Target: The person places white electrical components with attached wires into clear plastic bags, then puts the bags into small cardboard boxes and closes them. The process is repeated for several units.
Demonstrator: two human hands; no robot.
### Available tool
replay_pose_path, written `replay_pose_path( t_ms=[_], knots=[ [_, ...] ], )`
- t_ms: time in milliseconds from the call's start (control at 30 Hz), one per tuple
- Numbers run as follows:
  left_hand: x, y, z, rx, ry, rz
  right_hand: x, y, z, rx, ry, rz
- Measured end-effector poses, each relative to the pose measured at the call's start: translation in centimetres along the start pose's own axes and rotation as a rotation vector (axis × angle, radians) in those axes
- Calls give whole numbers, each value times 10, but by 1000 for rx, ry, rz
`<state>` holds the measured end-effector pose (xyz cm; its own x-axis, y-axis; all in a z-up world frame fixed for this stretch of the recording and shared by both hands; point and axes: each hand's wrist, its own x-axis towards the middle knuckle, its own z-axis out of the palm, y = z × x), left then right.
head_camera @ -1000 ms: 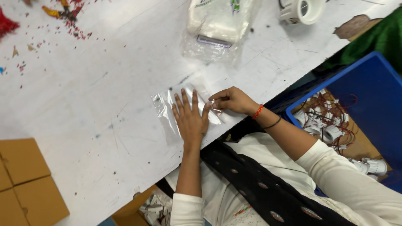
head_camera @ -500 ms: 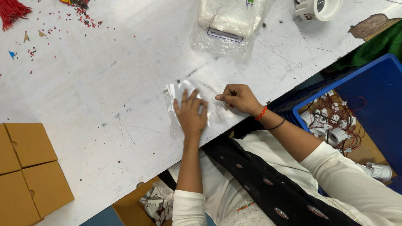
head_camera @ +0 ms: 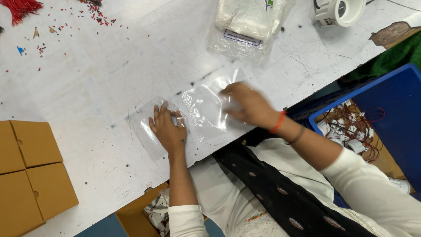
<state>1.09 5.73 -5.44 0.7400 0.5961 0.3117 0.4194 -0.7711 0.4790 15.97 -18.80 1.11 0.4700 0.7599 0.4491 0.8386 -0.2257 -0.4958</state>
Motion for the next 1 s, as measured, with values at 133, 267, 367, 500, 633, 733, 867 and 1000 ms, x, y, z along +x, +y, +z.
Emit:
replay_pose_path(
  t_ms=[133, 267, 367, 500, 633, 733, 867, 1000],
  knots=[
    [0, -3, -1, -40, 22, 32, 30, -9, 55, -139, -118, -332],
    [-5, -5, -2, -97, 31, -2, 44, 10, 78, -88, -129, -105],
    [-5, -5, -3, -65, 50, 23, 52, 32, 81, 120, 109, 206],
    [0, -6, -2, -63, 40, 22, 68, 80, 59, -115, 584, 133],
    [-2, -7, -1, -53, 30, 31, 106, 140, 38, -191, 551, 143],
    [3, -6, -3, -42, 28, 22, 138, 186, 38, -512, 515, 119],
    [0, -3, -2, -27, 33, 28, 160, 250, 32, -534, 615, 371],
    [2, -1, -4, -34, 43, 24, 182, 273, 30, -155, 499, 683]
  ],
)
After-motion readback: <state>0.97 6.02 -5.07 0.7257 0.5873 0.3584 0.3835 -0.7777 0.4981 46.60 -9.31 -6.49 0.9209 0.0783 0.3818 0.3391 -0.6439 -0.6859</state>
